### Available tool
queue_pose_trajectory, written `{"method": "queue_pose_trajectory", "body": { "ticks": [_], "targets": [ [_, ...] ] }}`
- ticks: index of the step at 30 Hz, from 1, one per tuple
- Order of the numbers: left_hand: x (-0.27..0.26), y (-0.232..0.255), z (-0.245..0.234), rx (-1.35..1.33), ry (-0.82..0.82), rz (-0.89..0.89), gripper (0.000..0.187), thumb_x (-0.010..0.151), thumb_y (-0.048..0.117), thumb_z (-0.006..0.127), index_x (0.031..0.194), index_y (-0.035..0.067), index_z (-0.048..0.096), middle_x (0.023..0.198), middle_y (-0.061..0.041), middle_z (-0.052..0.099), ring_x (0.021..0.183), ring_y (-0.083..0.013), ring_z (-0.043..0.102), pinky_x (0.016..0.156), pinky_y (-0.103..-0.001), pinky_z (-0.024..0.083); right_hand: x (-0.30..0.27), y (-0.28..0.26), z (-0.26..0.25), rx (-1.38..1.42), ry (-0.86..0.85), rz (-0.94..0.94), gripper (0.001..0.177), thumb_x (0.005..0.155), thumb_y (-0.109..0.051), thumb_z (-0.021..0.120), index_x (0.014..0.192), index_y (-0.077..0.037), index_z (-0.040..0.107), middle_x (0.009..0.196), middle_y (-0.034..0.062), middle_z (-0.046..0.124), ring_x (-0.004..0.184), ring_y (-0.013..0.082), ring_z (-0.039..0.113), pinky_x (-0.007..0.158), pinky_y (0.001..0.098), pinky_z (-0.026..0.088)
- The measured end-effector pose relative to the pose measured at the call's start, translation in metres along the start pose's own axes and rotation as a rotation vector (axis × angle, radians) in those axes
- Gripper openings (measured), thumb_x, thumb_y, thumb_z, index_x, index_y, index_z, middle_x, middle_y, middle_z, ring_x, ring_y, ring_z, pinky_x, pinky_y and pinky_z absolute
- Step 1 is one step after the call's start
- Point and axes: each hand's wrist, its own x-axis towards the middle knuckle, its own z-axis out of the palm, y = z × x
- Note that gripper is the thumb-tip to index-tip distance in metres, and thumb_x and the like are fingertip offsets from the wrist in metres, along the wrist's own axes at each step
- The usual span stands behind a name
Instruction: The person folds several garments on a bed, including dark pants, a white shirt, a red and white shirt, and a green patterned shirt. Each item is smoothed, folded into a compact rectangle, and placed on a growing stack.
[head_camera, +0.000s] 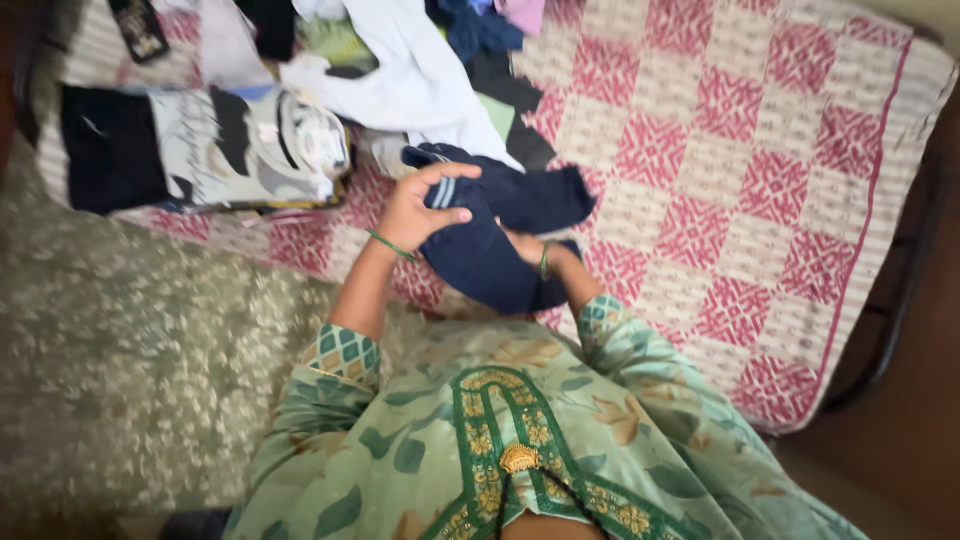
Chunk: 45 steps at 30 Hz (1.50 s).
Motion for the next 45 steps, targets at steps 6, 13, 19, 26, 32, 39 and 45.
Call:
{"method": "queue_pose_trajectory", "body": {
  "ticks": [6,13,19,26,32,39,45],
  "targets": [
    [0.010,0.073,-0.029,0.096,-0.155,-0.007,0.082,0.074,-0.003,0.087,0.148,0.008,0.054,0.145,-0.010,0.062,0.137,-0.0219,0.055,0.118,-0.035,0.041,-0.066,-0.075,0.010,0.785,-0.011,-0.493,0.050,0.101,-0.039,0.070,0.124,0.005,0.066,0.112,0.0147,0.074,0.098,0.0236,0.070,0.094,0.0427,0.052],
    [0.023,0.118,-0.051,0.528,-0.108,-0.109,0.128,0.058,-0.003,0.091,0.161,0.025,0.021,0.155,-0.019,0.044,0.143,-0.0360,0.043,0.113,-0.039,0.042,-0.137,-0.135,-0.039,0.386,0.109,-0.533,0.022,0.087,-0.011,0.081,0.105,-0.002,0.075,0.098,0.0029,0.076,0.088,0.0112,0.070,0.083,0.0256,0.057],
    [0.033,0.114,-0.064,0.559,0.083,0.002,0.112,0.067,-0.005,0.087,0.160,0.028,0.034,0.132,-0.021,0.060,0.116,-0.0406,0.059,0.101,-0.046,0.050,-0.152,-0.151,-0.033,0.337,0.534,-0.486,0.022,0.083,-0.007,0.091,0.084,-0.002,0.069,0.078,0.0015,0.065,0.071,0.0129,0.056,0.068,0.0328,0.044],
    [0.051,0.131,-0.065,0.874,0.232,0.378,0.051,0.075,-0.008,0.082,0.119,0.011,0.066,0.109,-0.019,0.063,0.110,-0.0413,0.055,0.098,-0.048,0.045,-0.182,-0.182,-0.020,-0.291,1.082,-1.164,0.026,0.074,-0.006,0.090,0.088,0.005,0.071,0.123,0.0175,0.064,0.121,0.0299,0.058,0.102,0.0405,0.045],
    [0.070,0.166,-0.068,0.695,0.098,0.451,0.037,0.091,0.011,0.079,0.122,0.003,0.060,0.113,-0.015,0.065,0.110,-0.0356,0.061,0.091,-0.045,0.049,-0.186,-0.169,-0.033,0.158,0.578,-1.096,0.016,0.083,-0.002,0.085,0.097,0.001,0.077,0.114,0.0130,0.074,0.135,0.0317,0.063,0.117,0.0447,0.048],
    [0.082,0.210,-0.038,0.895,0.060,0.799,0.030,0.102,0.020,0.074,0.124,0.003,0.063,0.113,-0.014,0.065,0.106,-0.0350,0.061,0.089,-0.045,0.049,-0.163,-0.136,-0.025,0.207,0.391,-0.873,0.031,0.073,-0.002,0.088,0.101,0.003,0.075,0.111,0.0084,0.072,0.107,0.0206,0.065,0.097,0.0372,0.052],
    [0.086,0.228,-0.025,0.988,0.155,0.901,0.023,0.104,0.017,0.069,0.123,0.006,0.065,0.111,-0.012,0.066,0.107,-0.0355,0.061,0.091,-0.049,0.046,-0.141,-0.126,0.007,0.112,0.324,-0.623,0.053,0.076,-0.006,0.089,0.125,0.000,0.068,0.114,0.0049,0.074,0.105,0.0146,0.067,0.097,0.0333,0.055]
  ]
}}
